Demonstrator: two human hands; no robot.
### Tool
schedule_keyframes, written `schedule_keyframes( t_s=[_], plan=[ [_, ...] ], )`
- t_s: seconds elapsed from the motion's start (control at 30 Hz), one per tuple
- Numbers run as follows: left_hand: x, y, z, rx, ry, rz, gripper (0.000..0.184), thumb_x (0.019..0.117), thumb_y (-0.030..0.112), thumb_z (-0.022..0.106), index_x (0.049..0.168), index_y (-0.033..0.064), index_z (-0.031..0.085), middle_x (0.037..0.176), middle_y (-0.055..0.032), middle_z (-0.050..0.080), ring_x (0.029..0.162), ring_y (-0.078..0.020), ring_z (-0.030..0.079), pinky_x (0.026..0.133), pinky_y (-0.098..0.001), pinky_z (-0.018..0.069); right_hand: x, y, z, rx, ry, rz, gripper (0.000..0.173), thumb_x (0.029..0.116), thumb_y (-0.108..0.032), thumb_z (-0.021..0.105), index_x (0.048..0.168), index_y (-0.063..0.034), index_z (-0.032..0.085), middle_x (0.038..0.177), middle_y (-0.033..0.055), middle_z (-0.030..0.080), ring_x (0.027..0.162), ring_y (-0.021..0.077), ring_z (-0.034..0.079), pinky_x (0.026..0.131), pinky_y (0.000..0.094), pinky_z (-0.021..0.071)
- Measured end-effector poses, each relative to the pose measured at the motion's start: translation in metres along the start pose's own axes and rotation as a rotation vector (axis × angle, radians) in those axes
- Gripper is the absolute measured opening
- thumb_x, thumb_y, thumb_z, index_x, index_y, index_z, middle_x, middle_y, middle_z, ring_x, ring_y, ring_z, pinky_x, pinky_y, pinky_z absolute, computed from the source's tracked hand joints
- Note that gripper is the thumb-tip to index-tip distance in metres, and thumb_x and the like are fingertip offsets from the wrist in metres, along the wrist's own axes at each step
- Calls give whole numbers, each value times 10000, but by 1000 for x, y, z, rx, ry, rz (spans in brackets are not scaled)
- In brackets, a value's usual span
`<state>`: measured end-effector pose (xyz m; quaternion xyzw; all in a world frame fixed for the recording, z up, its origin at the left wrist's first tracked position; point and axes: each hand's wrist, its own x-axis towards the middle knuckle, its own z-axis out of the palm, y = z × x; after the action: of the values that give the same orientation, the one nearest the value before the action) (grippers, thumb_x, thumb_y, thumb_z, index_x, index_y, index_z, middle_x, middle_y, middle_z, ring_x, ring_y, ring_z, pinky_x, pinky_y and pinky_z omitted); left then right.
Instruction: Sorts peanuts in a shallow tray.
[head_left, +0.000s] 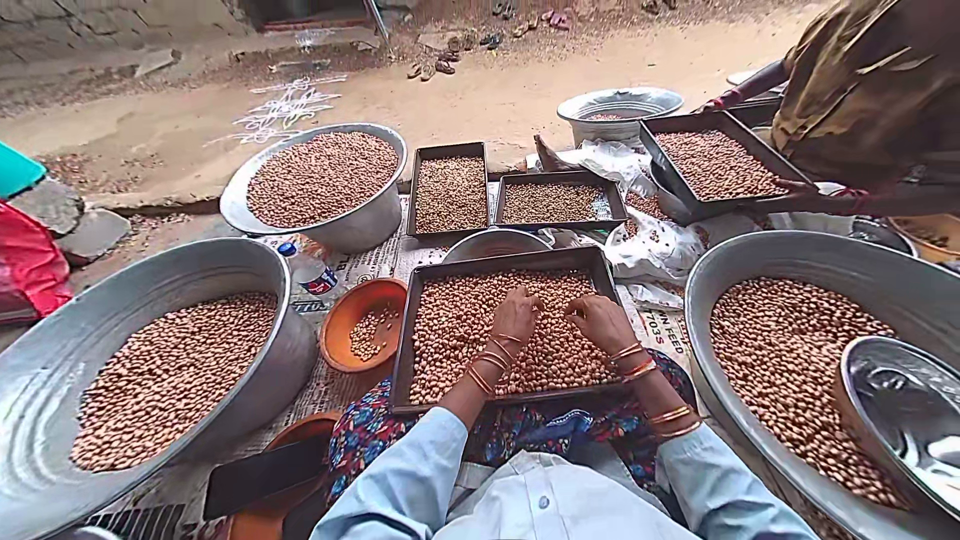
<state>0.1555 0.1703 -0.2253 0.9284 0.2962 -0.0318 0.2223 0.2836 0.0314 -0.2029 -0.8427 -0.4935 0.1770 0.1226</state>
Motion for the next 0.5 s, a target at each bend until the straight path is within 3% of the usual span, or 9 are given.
schedule_keyframes(
  t_s=[0.1, 0.17, 0.2, 0.27, 0.33, 0.37, 0.43, 0.5],
  plan=[
    [10, 0, 12, 39, -39, -2, 292, 1011, 204, 611, 1281, 156, 712, 1435, -175, 566, 1387, -348, 497, 1084, -503, 474, 22, -3, 10, -27, 13, -43, 265, 1022, -220, 580, 1191, -93, 741, 1176, 170, 725, 1145, 355, 670, 974, 566, 497],
    [10, -4, 13, 2, -26, 4, 293, 1013, 243, 609, 1264, 138, 717, 1413, -169, 586, 1372, -326, 518, 1098, -486, 466, 31, -5, 17, -64, -24, -43, 277, 1017, -224, 583, 1205, -79, 727, 1200, 185, 711, 1168, 368, 659, 979, 574, 496],
    [8, -9, 10, -66, -7, 2, 295, 1011, 257, 607, 1243, 117, 723, 1356, -161, 624, 1314, -302, 568, 1089, -471, 473, 34, -6, 20, -78, -43, -38, 283, 1014, -221, 584, 1215, -74, 718, 1217, 191, 704, 1180, 375, 654, 979, 580, 494],
    [1, -22, 3, -317, 73, -34, 275, 997, 181, 589, 1204, 47, 711, 1169, -160, 700, 1077, -265, 673, 985, -441, 520, 35, -6, 24, -80, -49, -45, 282, 1013, -221, 591, 1216, -65, 709, 1207, 199, 702, 1165, 386, 656, 964, 586, 494],
    [-11, -36, -4, -506, 88, -90, 285, 980, 102, 539, 1226, 40, 668, 1098, -152, 701, 921, -226, 689, 877, -416, 554, 33, -5, 26, -54, -30, -55, 273, 1004, -207, 598, 1205, -64, 715, 1172, 205, 711, 1129, 397, 668, 945, 595, 498],
    [-19, -41, -6, -520, 57, -93, 304, 974, 85, 535, 1253, 49, 651, 1065, -137, 692, 890, -216, 666, 853, -412, 541, 32, -4, 27, -39, -30, -56, 277, 1007, -208, 596, 1212, -64, 712, 1170, 205, 713, 1127, 399, 670, 948, 600, 497],
    [-35, -45, -2, -425, -23, -44, 306, 966, 95, 560, 1256, 61, 654, 875, -82, 618, 752, -194, 565, 758, -399, 498, 32, -2, 29, -21, -51, -41, 287, 1016, -231, 591, 1220, -65, 705, 1177, 199, 711, 1144, 389, 665, 971, 591, 491],
    [-51, -41, 5, -301, -65, -14, 264, 976, 109, 585, 1209, 65, 701, 872, -107, 644, 772, -233, 590, 787, -428, 505, 34, 2, 28, 49, -67, -29, 289, 1008, -263, 608, 1195, -68, 711, 1116, 185, 718, 1095, 370, 670, 966, 578, 489]
  ],
)
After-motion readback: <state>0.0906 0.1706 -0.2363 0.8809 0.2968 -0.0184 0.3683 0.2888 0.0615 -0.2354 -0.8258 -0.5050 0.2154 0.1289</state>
